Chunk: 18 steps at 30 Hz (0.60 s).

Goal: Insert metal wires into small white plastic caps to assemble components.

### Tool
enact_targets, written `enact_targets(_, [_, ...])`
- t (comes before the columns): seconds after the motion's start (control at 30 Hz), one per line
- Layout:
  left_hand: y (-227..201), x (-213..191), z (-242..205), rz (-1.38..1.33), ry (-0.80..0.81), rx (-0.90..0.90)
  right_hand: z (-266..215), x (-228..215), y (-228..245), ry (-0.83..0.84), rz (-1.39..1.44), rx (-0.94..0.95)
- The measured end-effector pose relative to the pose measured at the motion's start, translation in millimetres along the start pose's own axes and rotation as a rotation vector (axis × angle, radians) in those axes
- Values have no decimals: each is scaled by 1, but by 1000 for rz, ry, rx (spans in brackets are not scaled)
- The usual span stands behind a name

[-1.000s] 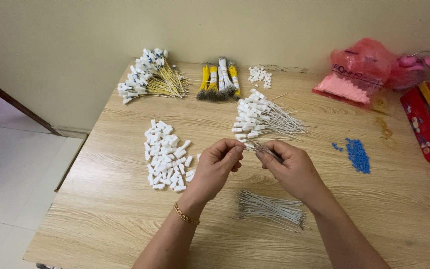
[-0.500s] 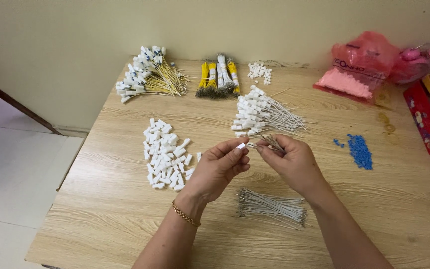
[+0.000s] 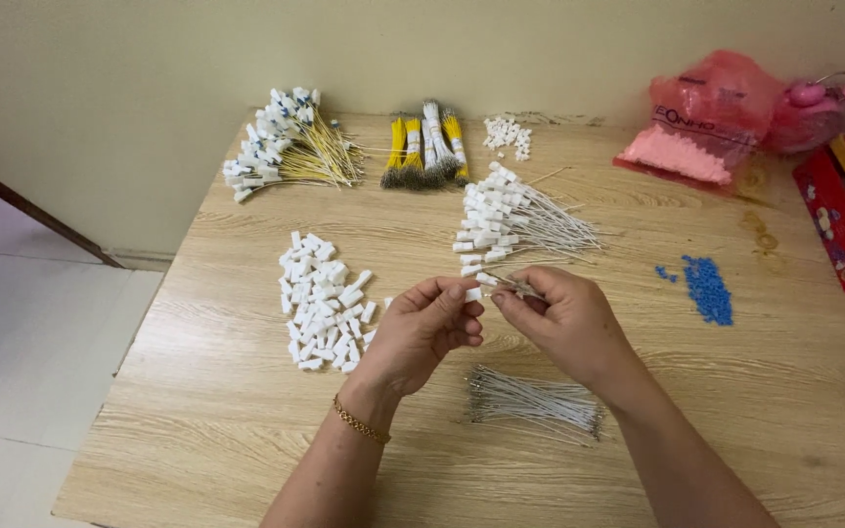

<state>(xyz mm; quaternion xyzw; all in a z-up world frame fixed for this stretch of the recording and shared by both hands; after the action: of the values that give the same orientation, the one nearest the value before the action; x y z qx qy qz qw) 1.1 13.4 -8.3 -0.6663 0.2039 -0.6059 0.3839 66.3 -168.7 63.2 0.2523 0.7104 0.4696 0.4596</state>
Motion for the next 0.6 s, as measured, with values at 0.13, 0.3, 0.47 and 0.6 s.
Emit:
enact_targets(0.13, [0, 4, 0, 18, 4, 1, 5, 4, -9, 18, -34, -23])
enact_targets(0.3, [1, -1, 3, -27, -95, 0, 8, 5, -13, 69, 66, -47])
enact_targets(0.47, [7, 4, 7, -18, -94, -7, 13, 5, -22, 67, -3, -101])
enact_targets(0.6, [13, 3, 13, -5, -110, -3, 14, 7, -22, 36, -84, -98])
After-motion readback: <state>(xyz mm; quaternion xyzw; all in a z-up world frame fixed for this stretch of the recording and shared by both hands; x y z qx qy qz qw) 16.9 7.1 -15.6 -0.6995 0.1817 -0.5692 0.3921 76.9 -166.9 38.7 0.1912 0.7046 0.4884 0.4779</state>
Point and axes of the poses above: each hand's wrist, its own z-axis towards the middle knuckle, its own x-axis out of the palm, y = z × x, the point moved 1 cm from there along z, towards the middle knuckle, and after that the axes turned 14 degrees about x, right-handed, at the moved point
